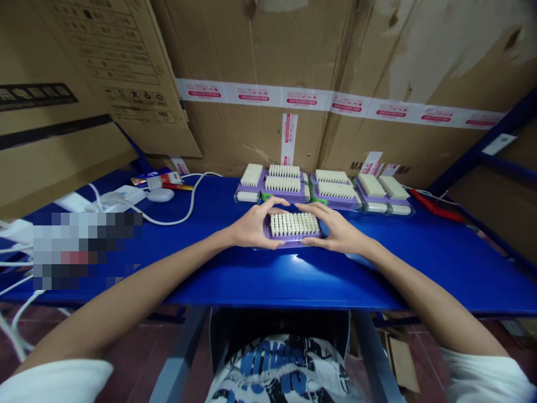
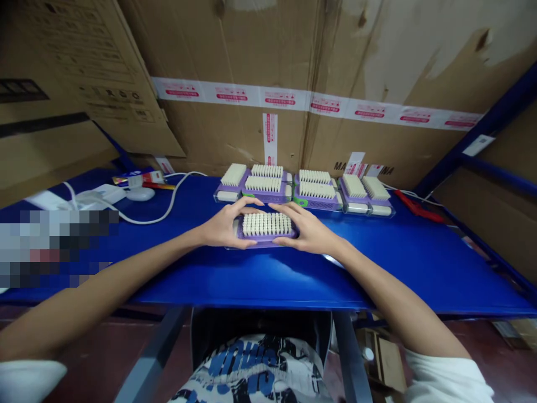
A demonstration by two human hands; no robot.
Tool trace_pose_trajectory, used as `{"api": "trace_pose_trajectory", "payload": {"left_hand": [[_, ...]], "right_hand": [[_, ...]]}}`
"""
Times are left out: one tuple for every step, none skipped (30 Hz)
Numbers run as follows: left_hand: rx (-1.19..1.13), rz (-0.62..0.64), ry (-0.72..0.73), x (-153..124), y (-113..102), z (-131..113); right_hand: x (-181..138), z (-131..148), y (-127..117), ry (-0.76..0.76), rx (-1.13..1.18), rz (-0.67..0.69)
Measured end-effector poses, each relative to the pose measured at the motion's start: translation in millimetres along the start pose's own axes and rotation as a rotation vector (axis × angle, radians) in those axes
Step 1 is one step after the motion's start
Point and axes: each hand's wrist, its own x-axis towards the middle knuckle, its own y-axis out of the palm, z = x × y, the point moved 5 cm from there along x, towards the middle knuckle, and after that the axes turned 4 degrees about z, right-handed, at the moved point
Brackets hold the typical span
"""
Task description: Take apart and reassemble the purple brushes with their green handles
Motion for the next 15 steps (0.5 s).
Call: {"api": "trace_pose_trajectory", "payload": {"left_hand": [[0.023, 0.025, -0.011, -0.9, 0.5, 2.3], [0.064, 0.042, -0.022, -2.0, -0.8, 4.8], [0.118, 0.049, -0.029, -3.1, -3.2, 7.0], [0.179, 0.05, -0.034, -4.2, -5.6, 8.9], [0.237, 0.047, -0.036, -5.0, -7.1, 10.4], [0.286, 0.045, -0.035, -5.7, -7.3, 11.7], [0.318, 0.044, -0.031, -6.1, -6.1, 12.7], [0.338, 0.041, -0.025, -6.3, -4.1, 13.6], [0.349, 0.031, -0.02, -6.3, -1.8, 14.3], [0.357, 0.017, -0.017, -6.1, 0.0, 15.2], [0.362, 0.004, -0.016, -5.7, 1.0, 16.2], [0.363, -0.007, -0.017, -5.2, 0.8, 17.4], [0.356, -0.008, -0.019, -4.6, -0.5, 19.0], [0.337, 0.003, -0.023, -3.9, -2.8, 20.9], [0.307, 0.025, -0.032, -3.2, -6.0, 23.2]], "right_hand": [[-0.2, -2.3, 3.1, 0.023, -0.03, 0.036], [-0.6, -4.6, 4.4, 0.047, -0.064, 0.062], [-1.2, -6.4, 4.1, 0.07, -0.102, 0.08], [-1.8, -7.5, 3.1, 0.092, -0.141, 0.092], [-2.5, -7.9, 1.8, 0.113, -0.18, 0.101], [-3.0, -7.7, 0.8, 0.135, -0.216, 0.106], [-3.4, -7.0, 0.2, 0.157, -0.244, 0.106], [-3.7, -6.1, 0.4, 0.179, -0.265, 0.103], [-3.9, -5.2, 1.4, 0.201, -0.277, 0.098], [-4.0, -4.6, 3.0, 0.22, -0.28, 0.095], [-4.1, -4.4, 5.1, 0.235, -0.276, 0.096], [-4.1, -4.8, 7.2, 0.246, -0.266, 0.1], [-4.1, -5.9, 8.7, 0.254, -0.25, 0.102], [-4.2, -7.5, 8.9, 0.26, -0.231, 0.096], [-4.2, -9.5, 8.2, 0.26, -0.21, 0.084]]}}
